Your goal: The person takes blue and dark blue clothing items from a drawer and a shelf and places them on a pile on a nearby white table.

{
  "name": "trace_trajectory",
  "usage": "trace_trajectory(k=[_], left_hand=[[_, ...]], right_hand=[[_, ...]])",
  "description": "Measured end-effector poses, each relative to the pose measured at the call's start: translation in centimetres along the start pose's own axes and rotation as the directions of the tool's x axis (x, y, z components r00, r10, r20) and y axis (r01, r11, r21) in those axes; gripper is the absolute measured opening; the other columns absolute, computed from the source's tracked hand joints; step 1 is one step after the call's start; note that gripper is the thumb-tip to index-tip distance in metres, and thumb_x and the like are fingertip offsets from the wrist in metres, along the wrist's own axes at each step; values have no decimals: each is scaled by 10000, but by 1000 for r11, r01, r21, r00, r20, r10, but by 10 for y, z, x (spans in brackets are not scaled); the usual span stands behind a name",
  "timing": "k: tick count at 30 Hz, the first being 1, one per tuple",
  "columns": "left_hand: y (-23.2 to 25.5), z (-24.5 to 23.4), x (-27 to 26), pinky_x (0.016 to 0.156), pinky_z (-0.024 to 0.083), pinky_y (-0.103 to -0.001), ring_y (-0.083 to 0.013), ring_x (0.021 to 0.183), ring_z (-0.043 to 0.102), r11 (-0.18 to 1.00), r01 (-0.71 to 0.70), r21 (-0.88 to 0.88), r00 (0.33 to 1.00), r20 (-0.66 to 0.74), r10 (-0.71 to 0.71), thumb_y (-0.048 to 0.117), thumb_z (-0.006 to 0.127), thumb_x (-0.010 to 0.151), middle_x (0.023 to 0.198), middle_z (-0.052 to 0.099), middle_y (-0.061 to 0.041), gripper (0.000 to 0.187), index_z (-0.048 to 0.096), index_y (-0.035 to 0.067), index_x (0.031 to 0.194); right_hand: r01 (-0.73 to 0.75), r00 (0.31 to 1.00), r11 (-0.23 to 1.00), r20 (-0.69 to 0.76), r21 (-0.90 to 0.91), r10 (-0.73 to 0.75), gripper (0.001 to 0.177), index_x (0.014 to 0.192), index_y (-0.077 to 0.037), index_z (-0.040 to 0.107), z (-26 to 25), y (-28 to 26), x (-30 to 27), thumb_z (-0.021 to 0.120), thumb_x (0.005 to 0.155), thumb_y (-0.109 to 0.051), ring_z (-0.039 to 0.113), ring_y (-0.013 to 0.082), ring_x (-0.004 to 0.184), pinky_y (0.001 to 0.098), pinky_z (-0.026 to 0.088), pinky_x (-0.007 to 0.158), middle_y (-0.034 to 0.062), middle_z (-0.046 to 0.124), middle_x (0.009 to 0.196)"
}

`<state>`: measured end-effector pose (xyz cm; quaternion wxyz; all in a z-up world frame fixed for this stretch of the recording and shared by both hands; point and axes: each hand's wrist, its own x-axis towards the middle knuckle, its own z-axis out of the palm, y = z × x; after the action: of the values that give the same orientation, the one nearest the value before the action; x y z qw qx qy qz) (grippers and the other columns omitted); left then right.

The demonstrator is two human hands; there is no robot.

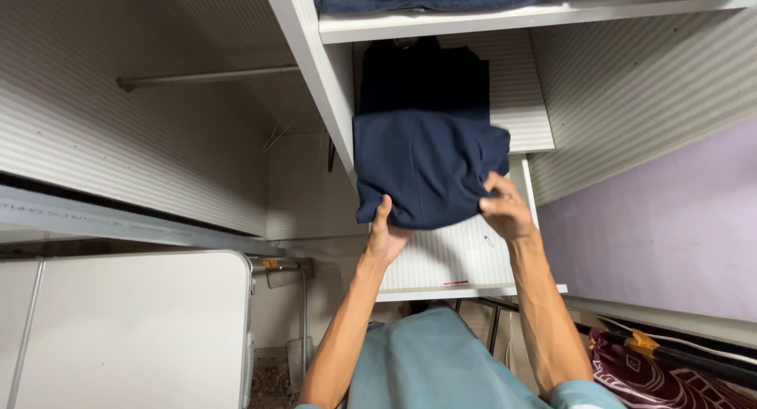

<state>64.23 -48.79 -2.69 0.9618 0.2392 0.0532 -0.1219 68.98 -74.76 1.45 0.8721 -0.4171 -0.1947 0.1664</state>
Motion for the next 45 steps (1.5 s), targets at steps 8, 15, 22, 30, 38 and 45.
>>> trace_trajectory(k=[8,15,22,30,38,45], left_hand=[[24,-32,-37,1055,505,-465,-304,1177,633,998,-21,56,985,-171,30,97,699,821,1223,679,-137,488,612,-13,1288],[63,-38,-98,1100,457,-402,-264,1197,612,841,-152,519,988,112,109,245,718,804,1222,662,-130,581,599,-48,1291],[132,38,-194,1068,435,-307,-164,1188,590,783,-189,592,826,527,-199,765,719,802,1229,614,-65,1008,485,6,1422],[146,-37,-277,979,491,-354,-191,1071,596,486,-331,809,801,-31,598,500,710,931,1154,609,-111,743,403,18,1406],[138,-121,-330,980,469,-349,-205,1063,629,627,-56,777,468,-534,704,218,547,990,1095,697,-79,343,651,20,1250],[127,-177,-401,1017,467,-412,-262,1093,614,566,-552,612,-80,-715,695,117,556,930,1145,660,-116,300,650,-18,1181]], right_hand=[[-254,967,960,-32,-122,252,679,1049,-54,641,-20,15,-54,459,1012,-707,623,261,1072,455,476,991,116,668,1085],[-613,769,782,-312,-110,558,897,1502,-218,361,47,77,-47,315,822,-800,544,287,1300,565,461,1036,90,505,1463],[-385,852,901,-298,202,431,675,1546,53,429,76,208,-28,555,1075,-413,567,306,1229,429,503,1032,235,535,1435],[-239,969,933,8,268,246,571,1482,13,502,201,224,24,565,1039,-342,596,273,1241,396,495,1076,179,593,1406],[-368,930,905,66,215,362,544,1426,23,537,259,256,41,605,1016,-328,601,272,1221,392,500,1060,185,607,1378],[-361,933,903,97,233,348,521,1377,32,567,262,247,63,639,995,-315,604,272,1203,387,505,1046,190,619,1354]])
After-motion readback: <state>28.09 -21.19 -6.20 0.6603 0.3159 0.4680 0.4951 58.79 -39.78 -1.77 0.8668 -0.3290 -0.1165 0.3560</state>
